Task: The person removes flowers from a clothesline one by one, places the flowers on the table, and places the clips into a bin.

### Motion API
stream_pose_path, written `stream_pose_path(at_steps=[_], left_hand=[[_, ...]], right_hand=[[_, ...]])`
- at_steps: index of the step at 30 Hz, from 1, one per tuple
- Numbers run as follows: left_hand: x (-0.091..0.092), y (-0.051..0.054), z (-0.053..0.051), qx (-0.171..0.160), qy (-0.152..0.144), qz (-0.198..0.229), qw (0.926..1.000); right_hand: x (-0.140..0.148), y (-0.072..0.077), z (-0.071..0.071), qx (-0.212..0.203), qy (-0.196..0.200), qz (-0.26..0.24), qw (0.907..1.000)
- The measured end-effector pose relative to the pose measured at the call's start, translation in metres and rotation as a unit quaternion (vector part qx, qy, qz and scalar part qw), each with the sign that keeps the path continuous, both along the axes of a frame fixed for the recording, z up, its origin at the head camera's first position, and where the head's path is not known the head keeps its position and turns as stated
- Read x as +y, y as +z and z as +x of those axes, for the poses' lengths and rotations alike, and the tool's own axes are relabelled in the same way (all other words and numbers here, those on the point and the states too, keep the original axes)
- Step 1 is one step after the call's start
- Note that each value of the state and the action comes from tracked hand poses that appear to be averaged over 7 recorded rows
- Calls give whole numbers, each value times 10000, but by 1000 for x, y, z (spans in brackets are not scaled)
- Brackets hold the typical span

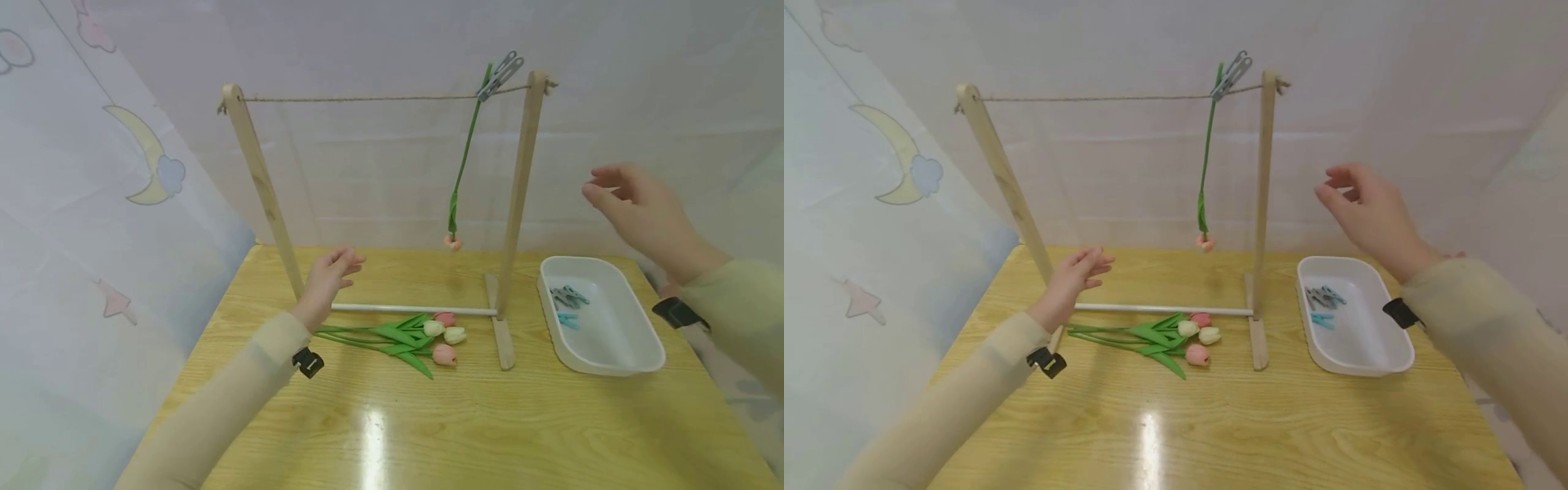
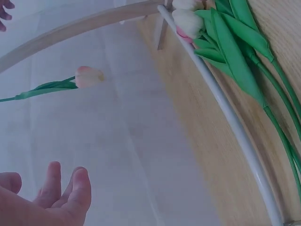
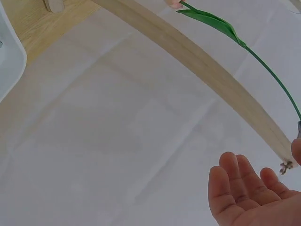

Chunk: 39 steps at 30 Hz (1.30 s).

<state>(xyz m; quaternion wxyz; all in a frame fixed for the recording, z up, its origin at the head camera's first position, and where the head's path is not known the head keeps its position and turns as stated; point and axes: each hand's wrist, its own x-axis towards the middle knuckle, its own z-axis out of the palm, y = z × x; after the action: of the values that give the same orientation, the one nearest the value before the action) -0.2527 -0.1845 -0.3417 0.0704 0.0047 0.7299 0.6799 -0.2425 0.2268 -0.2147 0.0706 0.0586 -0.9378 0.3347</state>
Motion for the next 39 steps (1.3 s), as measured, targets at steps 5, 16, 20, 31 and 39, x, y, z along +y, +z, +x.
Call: stream_pose_path(at_steps=[5, 16, 20, 31, 39], left_hand=[[4, 11, -3, 129, -23, -99, 9999], [25, 45, -12, 531, -415, -556, 9962], [34, 53, -13, 727, -557, -775, 9928], [58, 64, -24, 1480, -726, -1188, 9791], [72, 67, -38, 1707, -826, -1682, 9673]], right_hand=[[-12, 10, -2, 355, 97, -33, 9993], [-45, 40, -7, 1304, 350, -275, 9905], [-50, 47, -16, 1479, 492, -89, 9877], [-69, 63, -45, 1885, 874, 320, 9777], [-75, 76, -60, 1618, 672, 383, 9838]])
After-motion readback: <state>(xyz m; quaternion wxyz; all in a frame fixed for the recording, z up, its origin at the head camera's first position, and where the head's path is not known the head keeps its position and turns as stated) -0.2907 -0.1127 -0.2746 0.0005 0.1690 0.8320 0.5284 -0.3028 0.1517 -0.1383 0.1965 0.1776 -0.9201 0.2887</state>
